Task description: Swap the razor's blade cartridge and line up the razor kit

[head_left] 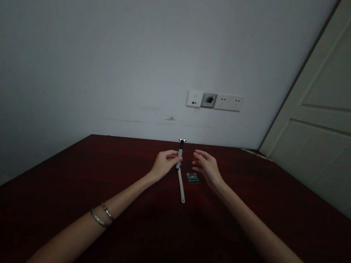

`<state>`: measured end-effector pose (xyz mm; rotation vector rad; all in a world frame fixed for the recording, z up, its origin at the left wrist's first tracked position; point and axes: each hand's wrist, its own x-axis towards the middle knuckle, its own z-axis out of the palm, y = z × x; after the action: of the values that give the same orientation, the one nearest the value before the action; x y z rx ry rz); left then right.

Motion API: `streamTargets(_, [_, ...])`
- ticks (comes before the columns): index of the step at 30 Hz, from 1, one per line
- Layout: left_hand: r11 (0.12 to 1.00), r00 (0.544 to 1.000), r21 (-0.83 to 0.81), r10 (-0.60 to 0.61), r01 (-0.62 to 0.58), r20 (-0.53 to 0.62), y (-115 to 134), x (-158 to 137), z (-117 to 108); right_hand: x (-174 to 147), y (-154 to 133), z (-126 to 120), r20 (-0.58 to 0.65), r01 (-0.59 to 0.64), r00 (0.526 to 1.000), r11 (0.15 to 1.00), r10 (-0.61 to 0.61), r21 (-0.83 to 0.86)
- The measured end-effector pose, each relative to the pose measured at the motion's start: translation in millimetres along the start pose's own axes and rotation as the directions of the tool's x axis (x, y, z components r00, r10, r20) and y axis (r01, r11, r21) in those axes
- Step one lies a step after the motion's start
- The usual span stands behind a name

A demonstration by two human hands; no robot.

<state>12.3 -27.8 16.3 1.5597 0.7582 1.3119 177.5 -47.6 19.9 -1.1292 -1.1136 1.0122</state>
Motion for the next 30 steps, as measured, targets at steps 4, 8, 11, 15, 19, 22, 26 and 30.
streamTargets(4, [1.000, 0.999, 0.011, 0.029, -0.028, -0.038, 10, 5, -7, -9, 20, 5, 0.232, 0.212, 0.969, 0.772, -0.085, -0.600])
streamTargets(8, [0.999, 0.999, 0.001, 0.036, -0.036, -0.040, 12, 5, -7, -34, 37, 23, 0.361, 0.373, 0.928, 0.270, -0.095, -0.887])
streamTargets(11, [0.999, 0.999, -0.006, 0.033, -0.033, -0.040, 12, 5, -6, -47, 42, 34, 0.351, 0.352, 0.936, 0.075, -0.023, -0.933])
streamTargets(15, [1.000, 0.999, -0.022, 0.016, -0.017, -0.034, 11, 5, -6, -50, 46, 38, 0.345, 0.346, 0.938, 0.014, -0.023, -0.938])
streamTargets(19, [0.999, 1.000, -0.033, -0.011, 0.010, -0.023, 10, 5, -8, -47, 43, 35, 0.347, 0.349, 0.937, 0.072, -0.032, -0.935])
streamTargets(22, [0.999, 1.000, -0.031, -0.027, 0.027, -0.008, 10, 5, -9, -40, 31, 27, 0.326, 0.326, 0.945, 0.185, -0.031, -0.927])
streamTargets(26, [0.998, 0.999, -0.032, -0.045, 0.046, 0.014, 9, 5, -10, -17, 10, 4, 0.330, 0.355, 0.934, 0.422, -0.135, -0.834])
streamTargets(30, [0.998, 0.997, -0.035, -0.050, 0.052, 0.059, 0, 5, -11, 9, -4, -24, 0.302, 0.444, 0.892, 0.518, -0.337, -0.731])
